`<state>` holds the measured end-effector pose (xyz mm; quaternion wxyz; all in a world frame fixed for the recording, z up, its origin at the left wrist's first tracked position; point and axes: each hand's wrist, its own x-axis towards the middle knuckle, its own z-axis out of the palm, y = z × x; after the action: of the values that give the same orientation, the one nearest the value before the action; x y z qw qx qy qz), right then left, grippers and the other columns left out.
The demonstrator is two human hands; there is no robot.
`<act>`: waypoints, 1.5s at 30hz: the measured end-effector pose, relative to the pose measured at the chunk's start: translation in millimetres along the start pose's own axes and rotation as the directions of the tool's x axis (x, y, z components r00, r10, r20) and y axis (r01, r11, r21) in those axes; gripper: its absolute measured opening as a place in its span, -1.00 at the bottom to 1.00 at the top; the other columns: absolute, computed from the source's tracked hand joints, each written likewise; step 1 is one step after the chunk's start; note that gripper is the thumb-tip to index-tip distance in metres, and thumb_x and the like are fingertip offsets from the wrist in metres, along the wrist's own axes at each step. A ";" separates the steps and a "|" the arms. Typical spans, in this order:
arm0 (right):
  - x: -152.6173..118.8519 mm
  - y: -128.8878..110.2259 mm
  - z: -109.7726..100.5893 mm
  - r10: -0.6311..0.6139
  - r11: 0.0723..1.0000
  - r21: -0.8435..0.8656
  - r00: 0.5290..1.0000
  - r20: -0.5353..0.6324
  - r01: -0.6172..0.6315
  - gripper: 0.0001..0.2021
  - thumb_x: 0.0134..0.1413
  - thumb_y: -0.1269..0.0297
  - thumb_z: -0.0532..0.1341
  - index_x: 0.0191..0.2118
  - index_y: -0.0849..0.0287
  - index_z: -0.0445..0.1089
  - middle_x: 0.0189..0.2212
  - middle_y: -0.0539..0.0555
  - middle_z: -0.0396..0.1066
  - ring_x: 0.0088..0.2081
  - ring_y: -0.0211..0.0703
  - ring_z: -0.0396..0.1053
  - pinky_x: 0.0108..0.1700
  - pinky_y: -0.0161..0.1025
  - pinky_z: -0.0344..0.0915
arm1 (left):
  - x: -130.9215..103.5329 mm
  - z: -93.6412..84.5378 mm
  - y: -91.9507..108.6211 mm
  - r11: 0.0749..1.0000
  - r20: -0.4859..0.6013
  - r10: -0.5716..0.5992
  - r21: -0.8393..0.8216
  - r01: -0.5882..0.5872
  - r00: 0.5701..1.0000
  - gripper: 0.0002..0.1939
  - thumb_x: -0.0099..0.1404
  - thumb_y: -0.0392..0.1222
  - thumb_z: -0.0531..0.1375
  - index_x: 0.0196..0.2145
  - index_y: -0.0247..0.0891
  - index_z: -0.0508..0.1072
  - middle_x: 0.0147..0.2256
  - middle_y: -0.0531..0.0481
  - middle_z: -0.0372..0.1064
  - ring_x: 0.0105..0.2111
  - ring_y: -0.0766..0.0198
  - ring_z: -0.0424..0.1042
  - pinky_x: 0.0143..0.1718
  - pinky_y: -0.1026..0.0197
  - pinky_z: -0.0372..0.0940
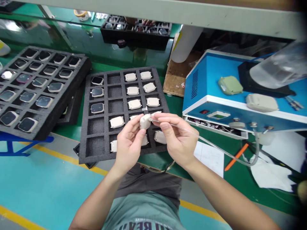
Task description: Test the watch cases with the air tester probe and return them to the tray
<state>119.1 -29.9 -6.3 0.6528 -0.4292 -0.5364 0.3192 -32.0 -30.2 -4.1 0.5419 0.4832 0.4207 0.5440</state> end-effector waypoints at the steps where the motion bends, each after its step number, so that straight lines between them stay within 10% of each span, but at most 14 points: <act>1: 0.2 0.2 0.2 0.003 1.000 0.002 1.000 -0.001 -0.003 -0.89 0.39 0.27 0.30 -0.12 0.07 0.61 -0.08 0.14 0.65 -0.03 0.02 0.63 0.03 0.01 0.63 | 0.2 -0.1 0.0 1.000 0.002 0.000 -0.002 0.000 1.000 -0.63 0.42 -0.21 0.33 0.16 -0.22 0.53 0.17 -0.17 0.54 0.18 0.07 0.54 0.27 0.07 0.41; 45: 13.4 1.5 6.0 0.013 0.992 0.125 0.999 0.040 -0.018 -0.86 0.38 0.19 0.29 -0.16 0.06 0.61 -0.11 0.12 0.63 -0.06 -0.11 0.60 -0.07 -0.19 0.61 | 8.7 -4.9 0.0 0.992 -0.049 -0.006 0.129 0.013 0.999 -0.54 0.38 -0.04 0.39 0.18 -0.18 0.53 0.21 -0.17 0.50 0.22 -0.01 0.50 0.30 0.00 0.38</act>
<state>116.3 -16.2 -1.6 0.6653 -0.3854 -0.5245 0.3657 -36.3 -21.2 -4.4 0.5015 0.5019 0.4706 0.5246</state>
